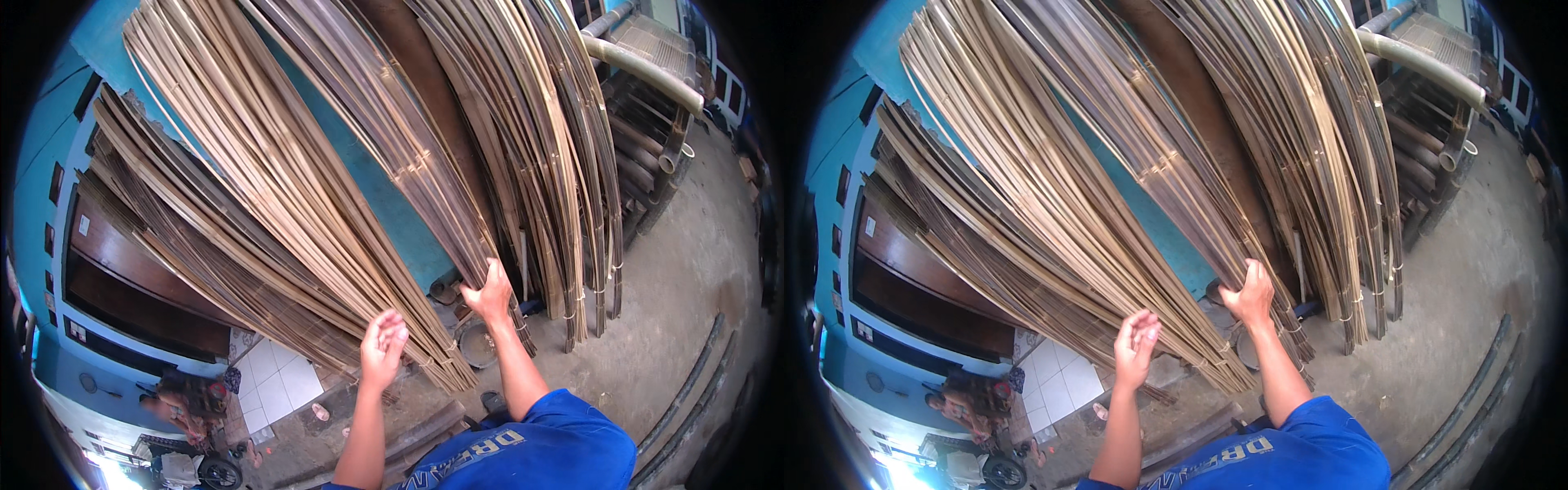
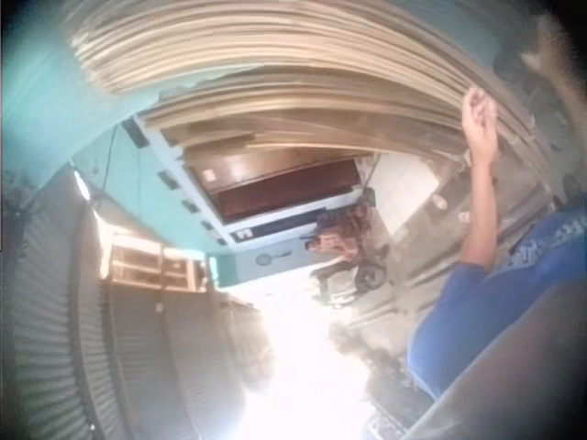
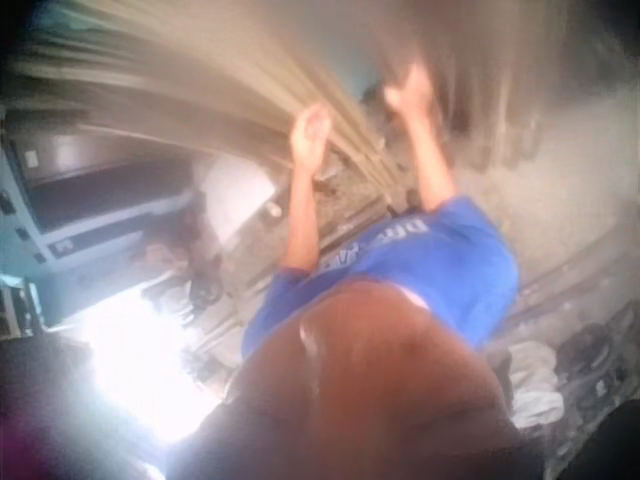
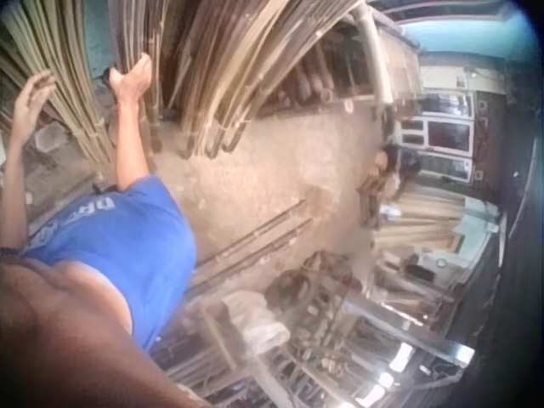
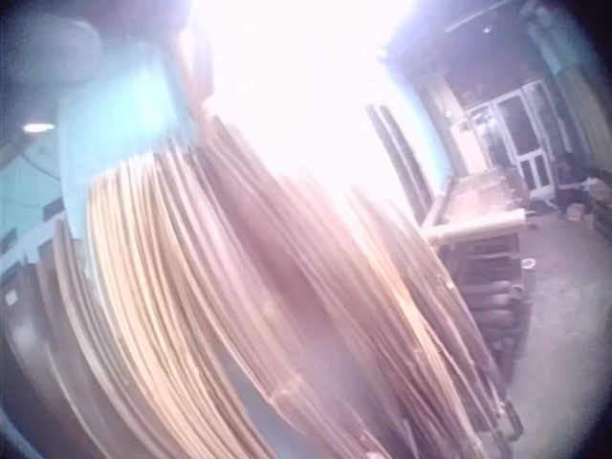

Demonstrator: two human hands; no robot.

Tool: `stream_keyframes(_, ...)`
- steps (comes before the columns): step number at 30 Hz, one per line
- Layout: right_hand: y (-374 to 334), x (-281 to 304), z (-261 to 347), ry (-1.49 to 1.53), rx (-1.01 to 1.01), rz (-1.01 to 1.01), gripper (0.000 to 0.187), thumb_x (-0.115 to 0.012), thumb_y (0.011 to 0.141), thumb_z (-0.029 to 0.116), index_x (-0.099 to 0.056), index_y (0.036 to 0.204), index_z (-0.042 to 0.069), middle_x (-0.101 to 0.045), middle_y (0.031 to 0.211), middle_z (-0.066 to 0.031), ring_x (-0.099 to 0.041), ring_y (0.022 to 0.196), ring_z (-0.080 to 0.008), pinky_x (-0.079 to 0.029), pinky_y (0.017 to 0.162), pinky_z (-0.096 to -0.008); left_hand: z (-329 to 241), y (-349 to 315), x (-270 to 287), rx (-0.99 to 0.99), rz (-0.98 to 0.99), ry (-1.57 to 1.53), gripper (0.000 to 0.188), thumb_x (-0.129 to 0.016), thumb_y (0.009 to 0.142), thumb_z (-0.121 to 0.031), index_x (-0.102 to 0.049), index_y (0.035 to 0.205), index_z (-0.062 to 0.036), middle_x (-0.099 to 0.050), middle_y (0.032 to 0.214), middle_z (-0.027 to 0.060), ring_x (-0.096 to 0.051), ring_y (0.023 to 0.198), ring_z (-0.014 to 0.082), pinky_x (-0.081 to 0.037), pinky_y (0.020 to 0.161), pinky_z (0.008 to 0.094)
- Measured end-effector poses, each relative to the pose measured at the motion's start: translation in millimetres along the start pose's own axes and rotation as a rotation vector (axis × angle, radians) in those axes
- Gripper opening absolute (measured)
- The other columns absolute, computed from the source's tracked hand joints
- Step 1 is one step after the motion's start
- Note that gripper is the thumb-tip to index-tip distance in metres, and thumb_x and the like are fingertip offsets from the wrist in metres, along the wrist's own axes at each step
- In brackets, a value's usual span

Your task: The person gathers bundles of thin bamboo strips from a vertical rack, carries them across a workshop area, and places them on a horizontal stack of bamboo poles. The person repeats this process multiple times, moving bundles from the rack to the stack.

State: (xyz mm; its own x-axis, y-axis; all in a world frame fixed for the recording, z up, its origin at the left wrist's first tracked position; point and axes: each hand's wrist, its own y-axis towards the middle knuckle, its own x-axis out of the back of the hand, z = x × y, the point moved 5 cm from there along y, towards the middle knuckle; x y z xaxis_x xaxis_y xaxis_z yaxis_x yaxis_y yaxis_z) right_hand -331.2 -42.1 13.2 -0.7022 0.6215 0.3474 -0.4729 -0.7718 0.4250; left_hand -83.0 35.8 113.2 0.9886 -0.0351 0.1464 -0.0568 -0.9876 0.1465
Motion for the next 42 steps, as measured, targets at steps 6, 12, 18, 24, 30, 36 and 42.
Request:
stream_keyframes(6,-56,69,34,0.129,0.208,-0.013,0.064,-0.082,0.057,0.014,-0.054,0.112,0.003,-0.044,0.141,-0.0231,-0.059,0.116,-0.0408,-0.051,0.101,-0.0471,-28,57,-72,-0.154,0.075,-0.336,0.131,-0.083,0.074,-0.065,-0.005,0.162,-0.0067,-0.037,0.152,0.0262,-0.045,0.141,0.0366,-0.035,0.118,0.0522)
stream_keyframes(12,-93,89,43,0.403,0.073,0.313,0.058,-0.085,0.066,0.022,-0.060,0.117,0.011,-0.074,0.093,-0.0168,-0.074,0.086,-0.0371,-0.061,0.074,-0.0440,-47,18,-127,-0.115,0.406,-0.699,0.053,-0.075,0.085,-0.025,-0.047,0.123,-0.0016,-0.061,0.090,0.0133,-0.062,0.082,0.0229,-0.054,0.083,0.0406)
stream_keyframes(18,-106,115,46,0.374,0.086,0.320,0.041,-0.085,0.068,0.023,-0.056,0.092,0.008,-0.069,0.079,-0.0172,-0.070,0.074,-0.0408,-0.055,0.062,-0.0467,-77,-8,-150,-0.162,0.461,-0.703,0.031,-0.069,0.086,-0.023,-0.044,0.098,-0.0082,-0.048,0.074,0.0042,-0.049,0.065,0.0157,-0.047,0.067,0.0326)
stream_keyframes(24,-116,126,46,0.299,0.091,0.186,0.056,-0.087,0.067,0.028,-0.059,0.111,0.009,-0.071,0.087,-0.0159,-0.072,0.082,-0.0369,-0.057,0.069,-0.0457,-80,-13,-157,-0.187,0.478,-0.692,0.028,-0.067,0.086,-0.021,-0.046,0.098,-0.0086,-0.049,0.075,0.0043,-0.050,0.066,0.0158,-0.047,0.067,0.0327)
stream_keyframes(30,-127,135,44,0.181,0.112,0.002,0.058,-0.086,0.068,0.027,-0.065,0.119,0.008,-0.073,0.095,-0.0124,-0.072,0.088,-0.0340,-0.057,0.078,-0.0419,-79,-35,-153,-0.142,0.048,-0.520,0.013,-0.060,0.098,-0.022,-0.053,0.103,-0.0116,-0.054,0.084,0.0024,-0.053,0.076,0.0139,-0.049,0.075,0.0331)
stream_keyframes(36,-126,122,30,0.467,-0.013,0.706,0.025,-0.075,0.074,0.012,-0.062,0.094,0.006,-0.068,0.076,-0.0127,-0.070,0.078,-0.0318,-0.050,0.065,-0.0434,-92,-23,-127,-0.318,0.340,-0.566,0.095,-0.075,0.066,-0.079,-0.050,0.122,-0.0068,-0.059,0.100,0.0088,-0.063,0.093,0.0238,-0.057,0.091,0.0462)
stream_keyframes(42,-120,114,52,0.799,0.080,0.870,0.037,-0.075,0.076,0.016,-0.064,0.110,0.007,-0.066,0.077,-0.0099,-0.067,0.073,-0.0259,-0.052,0.068,-0.0396,-120,-21,-105,-0.302,0.633,-0.649,0.049,-0.075,0.093,-0.049,-0.051,0.108,-0.0090,-0.058,0.077,0.0037,-0.059,0.061,0.0171,-0.055,0.061,0.0358)
